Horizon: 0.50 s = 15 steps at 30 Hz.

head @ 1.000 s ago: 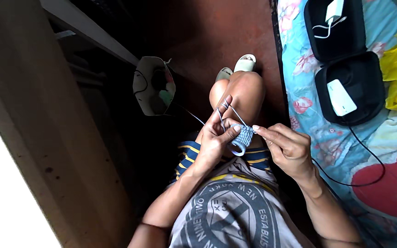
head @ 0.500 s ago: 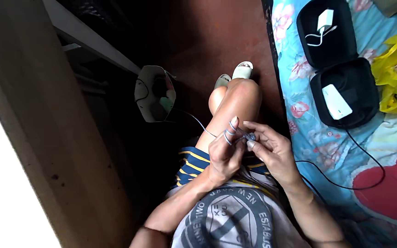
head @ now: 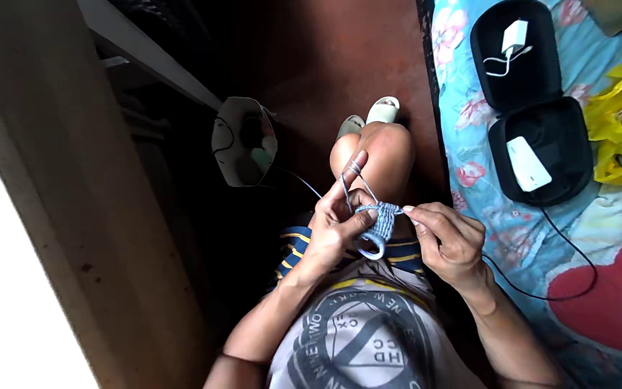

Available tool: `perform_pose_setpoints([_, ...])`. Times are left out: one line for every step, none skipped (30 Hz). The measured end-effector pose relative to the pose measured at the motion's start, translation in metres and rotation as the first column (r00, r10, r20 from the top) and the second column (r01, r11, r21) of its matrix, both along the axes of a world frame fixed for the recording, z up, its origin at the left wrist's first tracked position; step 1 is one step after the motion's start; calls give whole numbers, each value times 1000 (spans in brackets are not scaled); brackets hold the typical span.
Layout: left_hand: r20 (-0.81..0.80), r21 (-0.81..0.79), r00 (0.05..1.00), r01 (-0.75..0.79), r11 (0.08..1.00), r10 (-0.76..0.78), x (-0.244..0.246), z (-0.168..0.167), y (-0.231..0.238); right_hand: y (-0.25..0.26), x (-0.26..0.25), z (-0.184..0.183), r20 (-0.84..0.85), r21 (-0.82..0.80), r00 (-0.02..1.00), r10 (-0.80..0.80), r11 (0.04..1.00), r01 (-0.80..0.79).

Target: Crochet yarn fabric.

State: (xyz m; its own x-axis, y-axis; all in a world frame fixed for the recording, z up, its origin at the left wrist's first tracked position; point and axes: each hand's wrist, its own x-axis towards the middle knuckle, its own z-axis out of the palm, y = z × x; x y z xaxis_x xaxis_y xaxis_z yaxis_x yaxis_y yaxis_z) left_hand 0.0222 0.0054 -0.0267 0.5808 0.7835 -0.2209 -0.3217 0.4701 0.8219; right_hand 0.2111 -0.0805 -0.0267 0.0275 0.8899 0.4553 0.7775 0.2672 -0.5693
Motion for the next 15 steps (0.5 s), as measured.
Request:
perform_pose_setpoints([3, -16, 1000, 0, 1000, 0, -1, 0, 2, 0, 2, 0, 6, -1, 1000, 13, 1000, -13])
perform_pose_setpoints([5, -31, 1000, 2, 1000, -2, -1, 1, 3, 0, 3, 0, 9, -5, 1000, 26, 1000, -26])
perform_pose_setpoints([17, -49, 1000, 7, 999, -7, -2, 2, 4, 1, 4, 0, 5, -10, 999, 38, 999, -38])
perform_pose_setpoints([34, -72, 999, 11, 997, -9, -2, 1, 5, 1, 6, 0, -5, -16, 999, 52, 999, -52])
perform_pose_setpoints([51, -98, 999, 14, 995, -9, -2, 1, 6, 0, 7, 0, -19, -25, 998, 65, 998, -65])
perform_pose_setpoints([70, -123, 998, 18, 992, -9, -2, 0, 7, 0, 8, 0, -33, -34, 997, 76, 996, -78])
perform_pose_setpoints([83, -149, 996, 21, 989, -9, -2, -1, 7, 0, 10, 0, -48, -44, 995, 87, 995, -89])
perform_pose_setpoints([85, -160, 996, 26, 987, -12, -2, -2, 8, 0, 11, 0, -62, -49, 993, 97, 994, -100])
perform_pose_setpoints([75, -153, 997, 33, 988, -22, -2, -2, 8, 0, 12, 1, -74, -56, 992, 106, 992, -110])
perform_pose_setpoints([51, -116, 998, 44, 992, -38, -3, -2, 8, 0, 12, 2, -92, -65, 989, 116, 990, -122])
perform_pose_setpoints([12, -54, 998, 58, 997, -57, -2, -2, 6, 1, 11, 3, -116, -78, 986, 117, 989, -127])
perform_pose_setpoints([-25, 34, 998, 65, 997, -64, -1, -2, 4, 2, 8, 5, -156, -97, 982, 108, 988, -124])
perform_pose_setpoints([-54, 127, 997, 58, 990, -52, 2, -2, 0, 3, 5, 7, -224, -129, 971, 86, 985, -117])
perform_pose_setpoints([-67, 196, 997, 48, 979, -35, 5, -2, -4, 4, 1, 10, -328, -174, 943, 53, 978, -116])
perform_pose_setpoints([-72, 233, 997, 32, 972, -15, 7, -2, -8, 5, -2, 13, -450, -223, 893, 13, 966, -126])
